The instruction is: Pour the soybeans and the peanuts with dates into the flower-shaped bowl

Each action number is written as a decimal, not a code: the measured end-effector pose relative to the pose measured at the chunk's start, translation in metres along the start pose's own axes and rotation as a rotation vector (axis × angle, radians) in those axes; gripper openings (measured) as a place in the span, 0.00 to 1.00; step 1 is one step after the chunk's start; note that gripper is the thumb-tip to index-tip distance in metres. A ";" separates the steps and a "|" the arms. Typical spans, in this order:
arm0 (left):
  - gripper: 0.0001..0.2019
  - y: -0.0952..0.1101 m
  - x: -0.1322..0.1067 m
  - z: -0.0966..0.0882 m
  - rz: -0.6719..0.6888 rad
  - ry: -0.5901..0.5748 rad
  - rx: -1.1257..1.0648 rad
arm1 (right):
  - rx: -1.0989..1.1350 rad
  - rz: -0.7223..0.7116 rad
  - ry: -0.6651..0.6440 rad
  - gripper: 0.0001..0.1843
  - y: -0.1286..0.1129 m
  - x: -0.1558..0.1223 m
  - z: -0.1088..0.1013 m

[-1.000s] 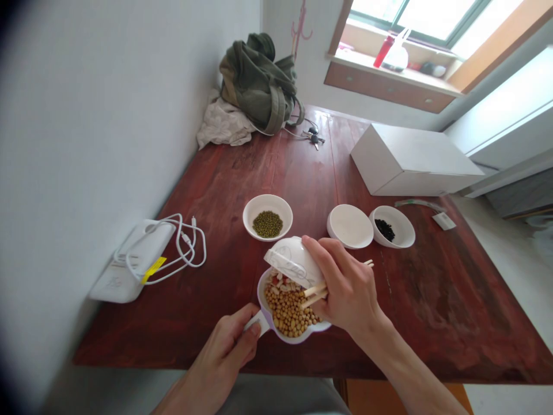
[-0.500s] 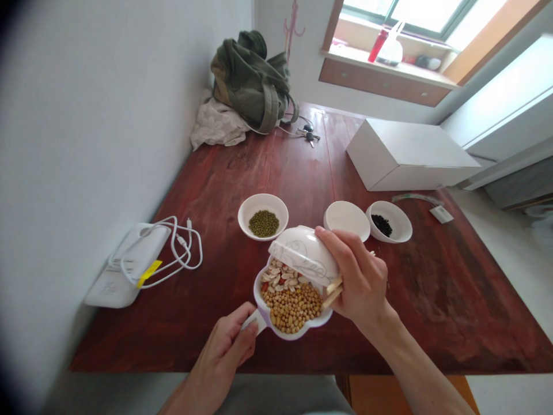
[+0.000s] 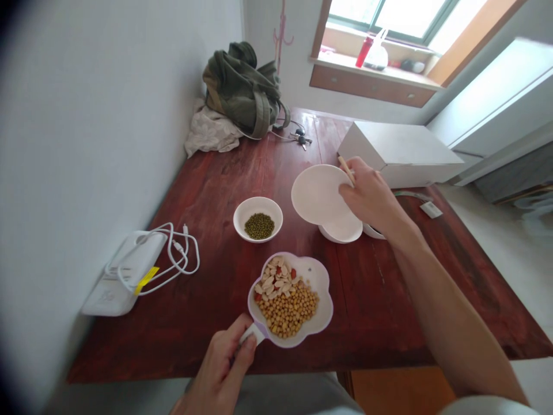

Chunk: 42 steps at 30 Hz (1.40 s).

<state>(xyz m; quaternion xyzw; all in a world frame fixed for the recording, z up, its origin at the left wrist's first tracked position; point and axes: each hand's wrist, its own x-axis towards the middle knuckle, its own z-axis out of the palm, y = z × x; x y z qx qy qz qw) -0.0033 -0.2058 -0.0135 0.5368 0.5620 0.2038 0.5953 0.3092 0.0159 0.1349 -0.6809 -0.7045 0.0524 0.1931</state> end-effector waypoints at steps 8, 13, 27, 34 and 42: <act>0.34 -0.012 -0.010 -0.001 0.013 0.036 -0.025 | -0.104 -0.036 -0.445 0.05 0.012 0.086 0.043; 0.31 -0.007 -0.012 -0.009 0.082 0.179 -0.111 | -0.127 -0.075 -0.523 0.10 0.016 0.116 0.075; 0.28 0.000 -0.013 -0.017 0.094 0.242 -0.044 | -0.138 -0.035 -0.555 0.16 0.033 0.113 0.091; 0.32 -0.029 -0.019 -0.018 0.020 0.309 -0.042 | -0.325 -0.140 -0.101 0.22 0.001 0.060 0.036; 0.34 -0.050 -0.025 -0.019 -0.046 0.389 -0.093 | -0.118 -0.264 -0.528 0.23 -0.045 0.003 0.029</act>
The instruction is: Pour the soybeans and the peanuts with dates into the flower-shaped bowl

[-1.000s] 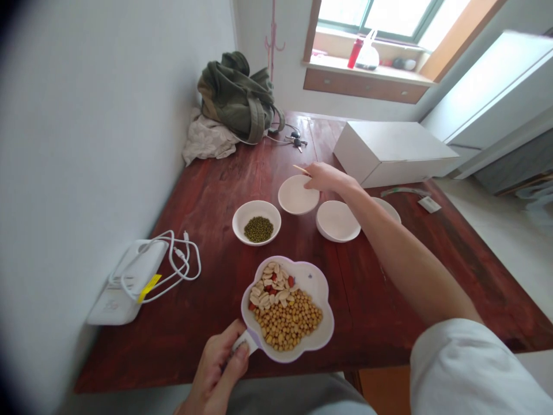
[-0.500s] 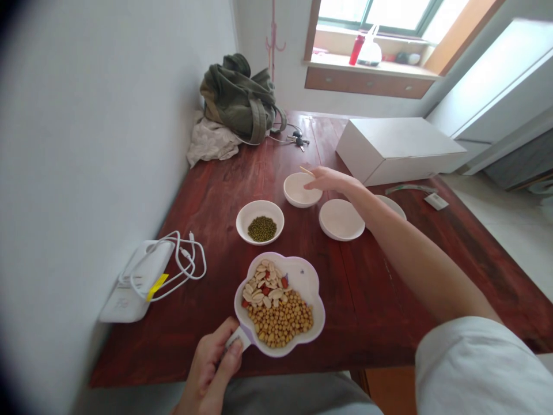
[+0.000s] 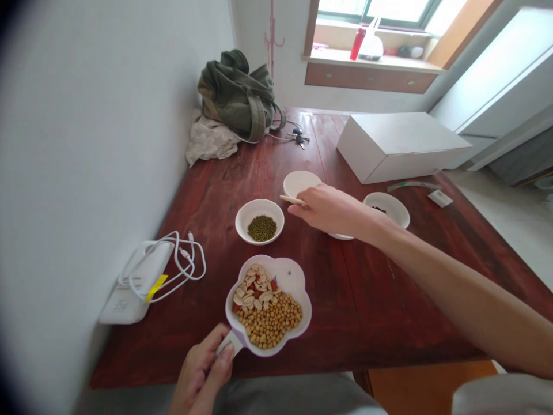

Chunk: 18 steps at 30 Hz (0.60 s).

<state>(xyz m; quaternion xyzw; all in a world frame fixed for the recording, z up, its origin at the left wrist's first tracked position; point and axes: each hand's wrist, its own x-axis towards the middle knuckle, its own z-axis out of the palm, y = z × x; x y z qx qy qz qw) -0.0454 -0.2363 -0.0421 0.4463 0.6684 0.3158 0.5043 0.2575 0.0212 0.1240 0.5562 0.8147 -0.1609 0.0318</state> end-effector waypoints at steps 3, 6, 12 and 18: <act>0.36 0.000 0.004 -0.006 0.004 -0.014 -0.003 | 0.067 0.021 -0.094 0.24 -0.006 0.016 0.019; 0.38 0.007 0.005 -0.014 -0.036 -0.075 -0.003 | 0.164 0.001 -0.172 0.22 -0.011 0.036 0.033; 0.45 0.028 -0.001 -0.018 -0.188 -0.081 -0.073 | 0.140 -0.034 -0.145 0.07 -0.020 0.067 0.045; 0.50 0.031 -0.005 -0.019 -0.279 -0.038 -0.134 | 0.127 -0.121 -0.103 0.04 -0.019 0.073 0.028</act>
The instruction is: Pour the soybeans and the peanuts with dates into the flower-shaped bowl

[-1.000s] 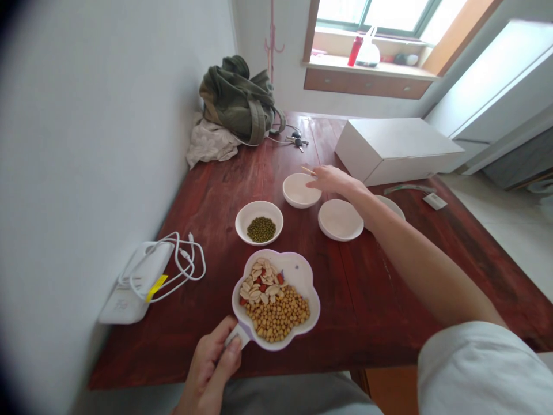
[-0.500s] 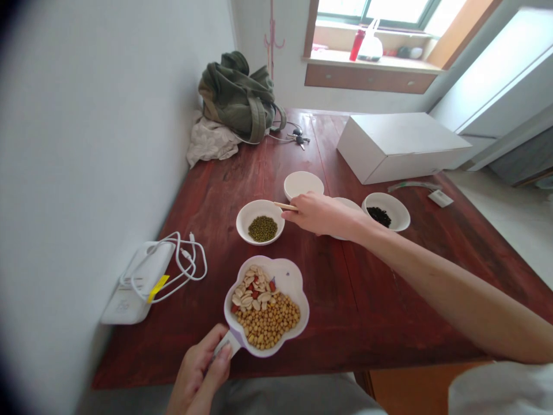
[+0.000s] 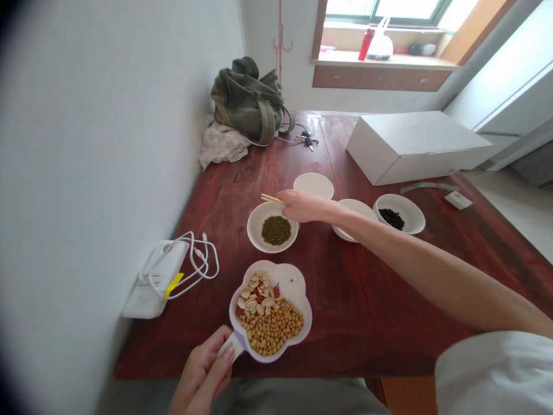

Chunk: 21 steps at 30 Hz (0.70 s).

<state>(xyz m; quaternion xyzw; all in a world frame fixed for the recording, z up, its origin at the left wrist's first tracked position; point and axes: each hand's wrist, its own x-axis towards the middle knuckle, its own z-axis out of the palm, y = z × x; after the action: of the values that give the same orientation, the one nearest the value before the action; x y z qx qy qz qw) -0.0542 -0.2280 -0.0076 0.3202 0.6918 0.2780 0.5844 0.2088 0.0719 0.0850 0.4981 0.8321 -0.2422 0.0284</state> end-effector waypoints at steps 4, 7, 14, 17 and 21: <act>0.47 -0.004 0.001 -0.005 -0.052 -0.067 -0.041 | 0.123 -0.006 0.092 0.06 0.009 -0.021 -0.020; 0.50 -0.009 0.000 0.004 -0.094 -0.055 -0.132 | 0.465 0.005 0.103 0.14 0.016 -0.044 -0.029; 0.41 0.000 -0.007 0.033 0.098 -0.045 -0.053 | 0.641 0.110 0.133 0.18 0.022 -0.092 -0.018; 0.39 0.010 -0.008 0.032 0.105 -0.042 -0.016 | 0.532 0.106 0.137 0.09 0.015 -0.104 -0.018; 0.34 0.015 -0.006 0.031 0.141 -0.127 0.036 | 0.347 0.049 0.215 0.10 -0.001 -0.118 -0.016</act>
<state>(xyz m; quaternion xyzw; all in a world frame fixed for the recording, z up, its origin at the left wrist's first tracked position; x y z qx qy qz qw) -0.0215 -0.2230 0.0023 0.3955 0.6339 0.2853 0.6003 0.2701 -0.0178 0.1333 0.5386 0.7639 -0.3265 -0.1411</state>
